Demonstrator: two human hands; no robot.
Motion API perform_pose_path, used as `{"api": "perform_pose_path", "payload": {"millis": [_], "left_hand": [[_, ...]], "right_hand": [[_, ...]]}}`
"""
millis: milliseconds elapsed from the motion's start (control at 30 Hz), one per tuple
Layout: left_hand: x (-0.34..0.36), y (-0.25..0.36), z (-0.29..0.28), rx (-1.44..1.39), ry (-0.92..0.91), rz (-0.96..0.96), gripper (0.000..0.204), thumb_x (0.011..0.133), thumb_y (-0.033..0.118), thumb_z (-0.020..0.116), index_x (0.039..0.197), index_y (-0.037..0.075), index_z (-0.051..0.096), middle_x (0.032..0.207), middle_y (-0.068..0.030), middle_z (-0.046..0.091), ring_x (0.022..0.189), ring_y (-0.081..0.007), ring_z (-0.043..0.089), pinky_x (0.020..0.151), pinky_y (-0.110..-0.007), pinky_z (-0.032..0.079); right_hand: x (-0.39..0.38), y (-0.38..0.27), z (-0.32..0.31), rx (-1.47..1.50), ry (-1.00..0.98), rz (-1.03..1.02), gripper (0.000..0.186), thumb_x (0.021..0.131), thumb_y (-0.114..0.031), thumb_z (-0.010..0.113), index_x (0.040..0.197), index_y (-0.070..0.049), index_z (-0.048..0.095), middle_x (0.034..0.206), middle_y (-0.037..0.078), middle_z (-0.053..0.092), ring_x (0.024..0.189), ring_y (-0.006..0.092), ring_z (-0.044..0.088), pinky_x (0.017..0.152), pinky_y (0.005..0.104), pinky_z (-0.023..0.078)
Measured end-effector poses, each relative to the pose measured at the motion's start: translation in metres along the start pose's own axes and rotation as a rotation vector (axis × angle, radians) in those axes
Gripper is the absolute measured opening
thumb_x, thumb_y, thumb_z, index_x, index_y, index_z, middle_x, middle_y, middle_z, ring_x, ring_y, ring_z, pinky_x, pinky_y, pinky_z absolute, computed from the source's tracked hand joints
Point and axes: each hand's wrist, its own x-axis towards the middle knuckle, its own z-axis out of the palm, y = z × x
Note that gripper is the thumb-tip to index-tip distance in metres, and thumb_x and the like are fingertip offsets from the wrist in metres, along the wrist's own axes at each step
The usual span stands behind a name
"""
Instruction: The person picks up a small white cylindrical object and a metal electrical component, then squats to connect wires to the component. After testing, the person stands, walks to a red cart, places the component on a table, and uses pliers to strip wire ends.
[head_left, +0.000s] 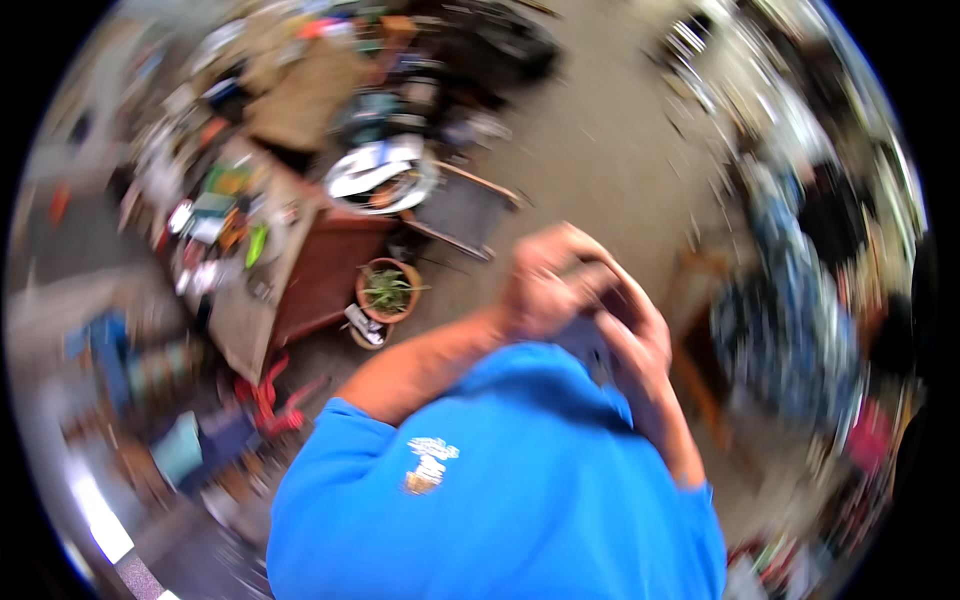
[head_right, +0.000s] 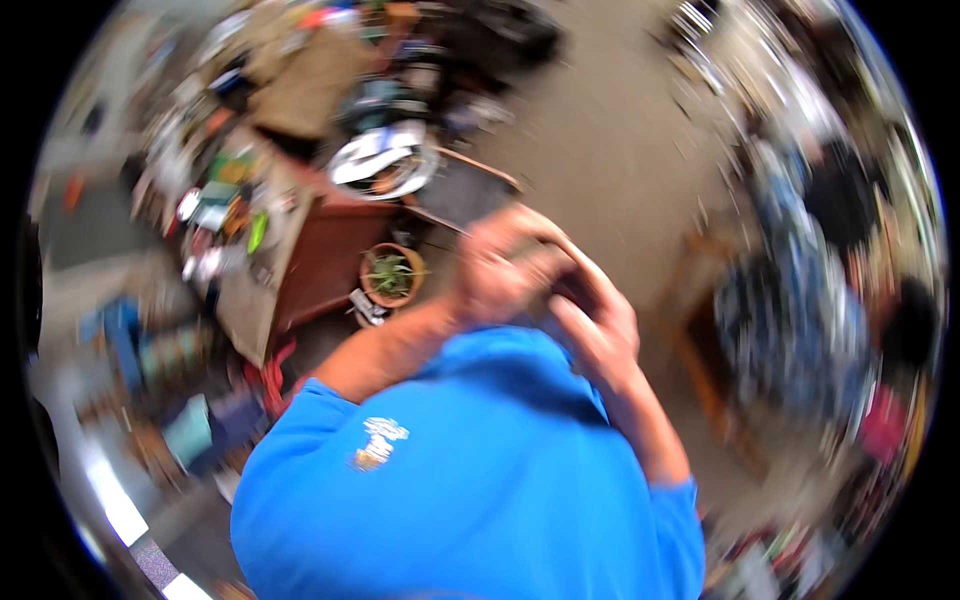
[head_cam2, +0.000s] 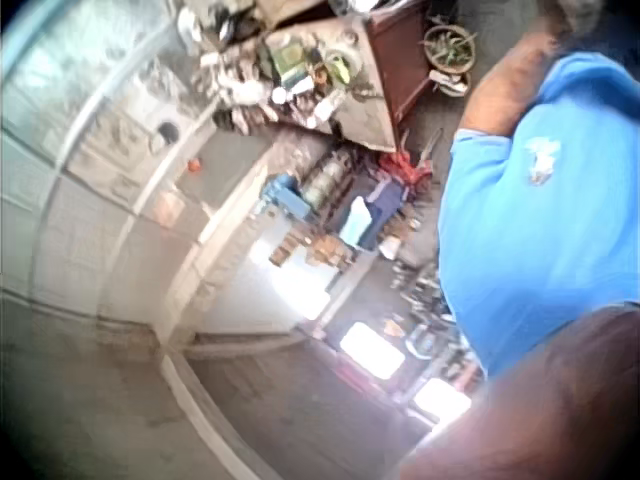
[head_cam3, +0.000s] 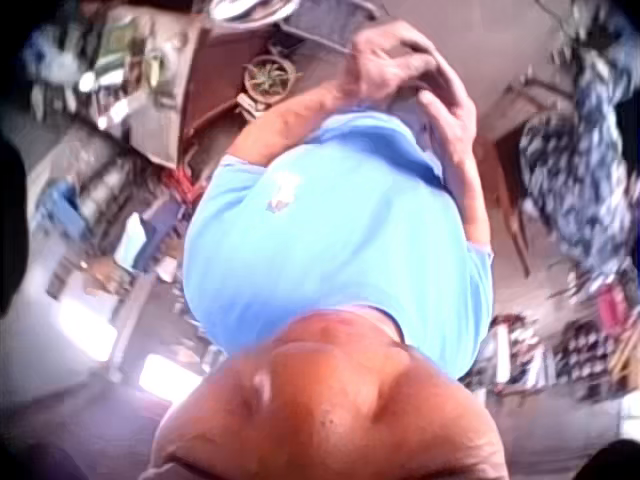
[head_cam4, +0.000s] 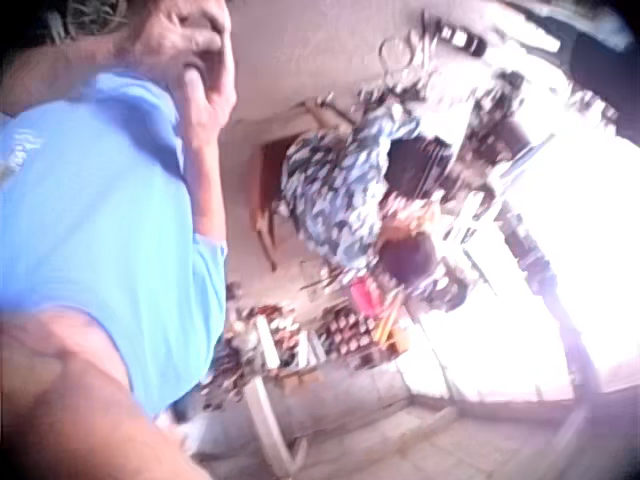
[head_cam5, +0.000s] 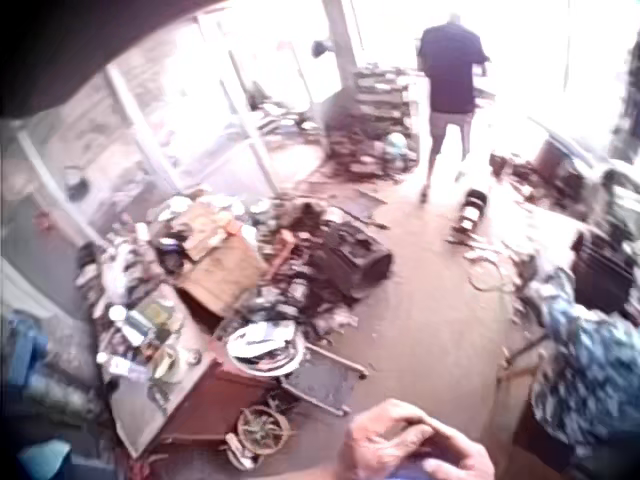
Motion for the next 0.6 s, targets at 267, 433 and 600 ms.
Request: {"api": "perform_pose_path", "payload": {"millis": [267, 433, 600], "left_hand": [[-0.017, -0.015, -0.036, -0.019, 0.411, -0.164, 0.011, 0.082, 0.009, 0.065, 0.087, 0.0, 0.064, 0.082, -0.0084, 0.064, 0.077, -0.0141, 0.061, 0.069, -0.028, 0.049], [-0.045, -0.026, -0.057, -0.092, 0.598, -0.235, 0.011, 0.084, 0.01, 0.063, 0.089, 0.001, 0.064, 0.084, -0.0069, 0.064, 0.08, -0.0122, 0.061, 0.072, -0.027, 0.049], [-0.083, -0.049, -0.113, -0.089, 0.686, -0.19, 0.013, 0.087, 0.012, 0.059, 0.091, 0.001, 0.063, 0.087, -0.0068, 0.064, 0.083, -0.0122, 0.06, 0.073, -0.027, 0.048]], "right_hand": [[0.07, -0.006, 0.012, -0.103, -0.408, 0.117, 0.065, 0.083, -0.031, 0.067, 0.133, 0.001, 0.04, 0.128, 0.012, 0.05, 0.112, 0.0211, 0.052, 0.092, 0.0342, 0.042], [0.087, 0.013, 0.041, -0.061, -0.561, 0.222, 0.064, 0.085, -0.027, 0.064, 0.136, 0.0, 0.037, 0.13, 0.014, 0.048, 0.114, 0.0237, 0.051, 0.091, 0.0355, 0.042], [0.097, 0.046, 0.093, -0.101, -0.484, 0.288, 0.06, 0.085, -0.022, 0.063, 0.135, 0.0, 0.037, 0.126, 0.015, 0.051, 0.109, 0.0232, 0.053, 0.087, 0.0335, 0.045]]}}
